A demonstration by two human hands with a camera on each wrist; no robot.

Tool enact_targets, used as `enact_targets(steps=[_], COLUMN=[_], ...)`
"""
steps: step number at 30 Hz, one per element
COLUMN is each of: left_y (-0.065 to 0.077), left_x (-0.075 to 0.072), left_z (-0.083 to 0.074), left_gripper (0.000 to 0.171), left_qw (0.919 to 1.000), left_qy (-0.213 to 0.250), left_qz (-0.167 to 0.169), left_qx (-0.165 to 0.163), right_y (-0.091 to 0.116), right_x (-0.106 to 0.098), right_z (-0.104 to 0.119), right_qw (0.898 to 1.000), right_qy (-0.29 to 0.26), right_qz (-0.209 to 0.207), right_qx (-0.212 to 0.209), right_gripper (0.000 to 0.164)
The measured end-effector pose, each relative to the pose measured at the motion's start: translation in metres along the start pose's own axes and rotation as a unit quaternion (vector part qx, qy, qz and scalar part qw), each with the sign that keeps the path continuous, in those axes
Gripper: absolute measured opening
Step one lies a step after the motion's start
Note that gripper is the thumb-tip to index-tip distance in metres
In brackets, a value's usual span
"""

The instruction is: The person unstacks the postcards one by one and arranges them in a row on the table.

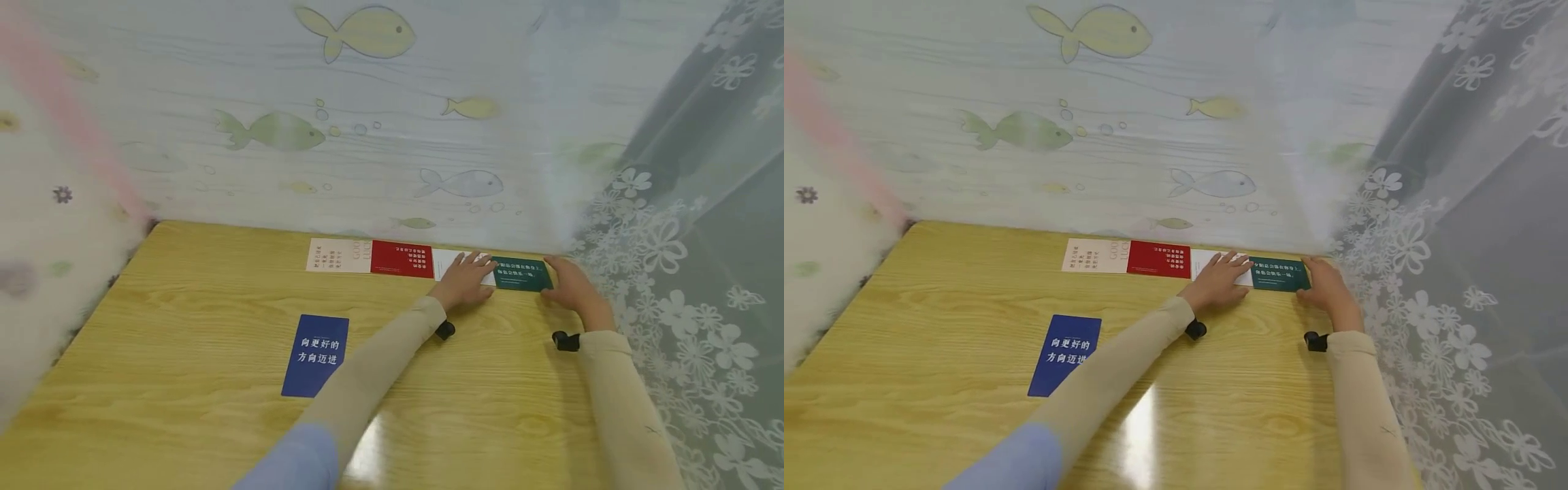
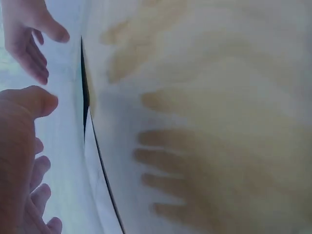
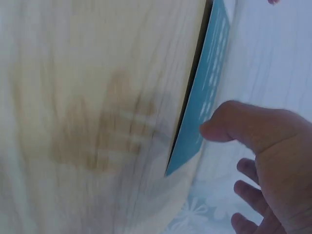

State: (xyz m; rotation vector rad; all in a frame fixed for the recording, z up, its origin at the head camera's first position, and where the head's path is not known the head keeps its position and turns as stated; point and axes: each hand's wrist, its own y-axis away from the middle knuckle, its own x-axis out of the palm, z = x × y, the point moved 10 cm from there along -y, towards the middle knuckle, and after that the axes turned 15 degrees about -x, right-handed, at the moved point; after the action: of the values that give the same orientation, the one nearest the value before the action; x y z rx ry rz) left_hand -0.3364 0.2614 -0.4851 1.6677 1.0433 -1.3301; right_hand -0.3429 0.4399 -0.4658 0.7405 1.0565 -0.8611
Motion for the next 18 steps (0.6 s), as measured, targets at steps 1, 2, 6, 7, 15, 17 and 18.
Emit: enact_targets(steps=[1,2,6,7,15,17,18], left_y=[0.005,0.011,0.038,0.046,0.104,0.118,0.125], left_x=[-0.002,-0.004,-0.007,-0.007,-0.008,-0.011,-0.013], left_z=[0.001,0.002,0.010,0.012,0.035,0.043,0.048], left_gripper=[0.062,0.061,0.060,0.059,0.057,0.059,0.059], left_qw=[1.0000,1.0000,0.9998,0.9997,0.9985,0.9978,0.9975], left_qy=[0.002,0.005,0.011,0.015,-0.014,-0.034,-0.041], left_qz=[-0.002,-0.004,-0.006,-0.005,-0.006,-0.013,-0.013], left_qx=[0.003,0.007,0.018,0.022,0.053,0.056,0.055], right_y=[0.002,0.004,0.010,0.012,0.016,0.014,0.013], right_x=[0.000,0.001,0.011,0.015,0.034,0.037,0.038], right_z=[0.004,0.008,0.028,0.034,0.089,0.105,0.113], right_qw=[1.000,1.000,0.999,0.999,0.996,0.995,0.994], right_qy=[0.013,0.022,0.040,0.038,0.034,0.036,0.037], right_qz=[-0.005,-0.011,-0.034,-0.037,-0.052,-0.057,-0.057], right_qx=[0.000,0.001,-0.006,-0.009,-0.059,-0.076,-0.082], right_gripper=[0.081,0.080,0.076,0.074,0.066,0.065,0.066])
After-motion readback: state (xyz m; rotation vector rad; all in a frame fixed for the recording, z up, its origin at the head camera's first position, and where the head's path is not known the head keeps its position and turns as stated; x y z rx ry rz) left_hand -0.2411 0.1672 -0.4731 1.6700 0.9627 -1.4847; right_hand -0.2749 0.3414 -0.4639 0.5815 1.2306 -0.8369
